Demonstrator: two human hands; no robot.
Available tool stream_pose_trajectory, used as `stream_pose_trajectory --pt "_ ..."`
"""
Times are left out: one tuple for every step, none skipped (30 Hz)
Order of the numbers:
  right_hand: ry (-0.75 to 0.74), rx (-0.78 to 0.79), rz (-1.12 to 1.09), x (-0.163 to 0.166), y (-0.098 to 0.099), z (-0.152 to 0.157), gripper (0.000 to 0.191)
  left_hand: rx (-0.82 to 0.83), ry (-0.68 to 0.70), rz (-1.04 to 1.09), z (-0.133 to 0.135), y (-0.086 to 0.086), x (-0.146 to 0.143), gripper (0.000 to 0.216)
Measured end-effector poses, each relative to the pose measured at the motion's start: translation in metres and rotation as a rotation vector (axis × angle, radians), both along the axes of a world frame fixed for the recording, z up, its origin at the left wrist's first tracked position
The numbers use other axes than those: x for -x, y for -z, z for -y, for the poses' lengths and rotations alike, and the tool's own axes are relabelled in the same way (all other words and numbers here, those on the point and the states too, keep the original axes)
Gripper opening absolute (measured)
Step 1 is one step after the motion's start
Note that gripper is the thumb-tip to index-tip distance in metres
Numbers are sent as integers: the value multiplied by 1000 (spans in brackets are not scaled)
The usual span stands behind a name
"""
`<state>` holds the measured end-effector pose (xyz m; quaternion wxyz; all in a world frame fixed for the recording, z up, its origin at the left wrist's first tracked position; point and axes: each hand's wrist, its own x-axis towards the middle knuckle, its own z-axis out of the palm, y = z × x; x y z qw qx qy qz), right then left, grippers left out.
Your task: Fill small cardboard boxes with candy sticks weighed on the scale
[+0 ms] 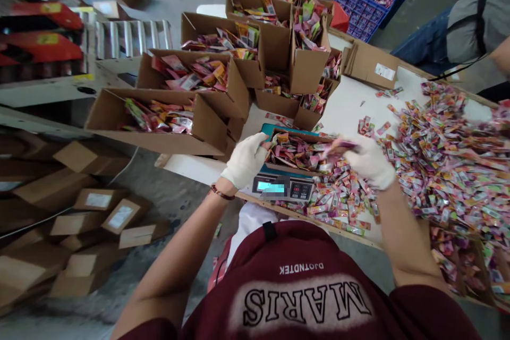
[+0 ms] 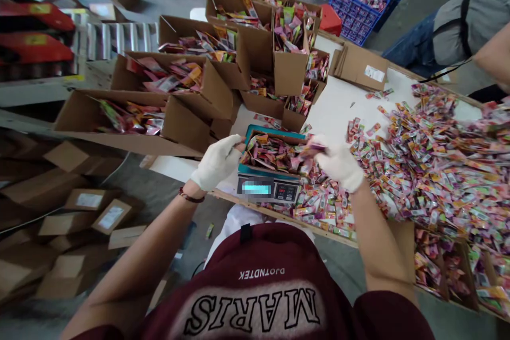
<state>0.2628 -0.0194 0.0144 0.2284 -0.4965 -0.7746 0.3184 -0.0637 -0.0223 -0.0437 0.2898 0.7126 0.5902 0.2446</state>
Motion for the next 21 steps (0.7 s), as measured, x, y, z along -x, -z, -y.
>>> stream_pose_trajectory --pt "52 -16 46 -20 -16 12 29 7 -4 16 1 0 2 32" --pt "103 -37 134 -39 -30 24 26 9 -12 28 2 1 5 33" --pt "143 -50 256 -58 -42 36 22 8 -23 36 4 1 7 34" --pt "179 -60 387 -74 -50 46 21 4 -36 42 5 2 10 35" --pt "205 -68 509 -88 -54 55 24 1 -52 47 7 3 13 35" --pt "217 -77 602 -97 -55 62 29 -2 -69 51 9 3 16 34" --pt "217 -91 651 -101 -54 66 34 -3 -85 56 11 4 18 34" --pt "205 -102 658 -99 -51 67 39 -2 -98 63 12 4 20 34" --pt "183 -110 632 -91 -46 66 42 0 -107 71 14 4 22 34" --pt "155 -115 583 -78 -42 63 42 3 -113 76 15 3 23 34" --pt "127 -117 522 -60 -38 57 39 3 -116 80 17 2 24 35" --pt "98 -117 460 -40 -34 49 36 2 -118 82 18 1 24 36" --pt "67 -115 408 -17 -30 40 32 0 -120 82 19 0 24 36" --pt "32 -107 372 6 -26 31 28 -1 -120 83 20 -2 25 36" --pt "-6 -91 356 28 -23 21 25 -1 -121 84 20 -3 25 37" --pt "-44 -67 361 49 -19 11 24 0 -122 84 21 -3 25 37" --pt "-77 -36 389 67 -15 2 24 0 -123 83 21 -3 25 37" --pt "-106 -1 434 84 -11 -7 24 -1 -125 82 22 -3 25 37" --pt "-134 36 492 98 -6 -15 25 -4 -129 82 22 -3 24 36" --pt "-167 77 558 110 -1 -22 27 -6 -132 80 22 -2 24 36" --pt "-209 123 630 121 4 -28 30 -6 -131 80 23 -1 22 36"
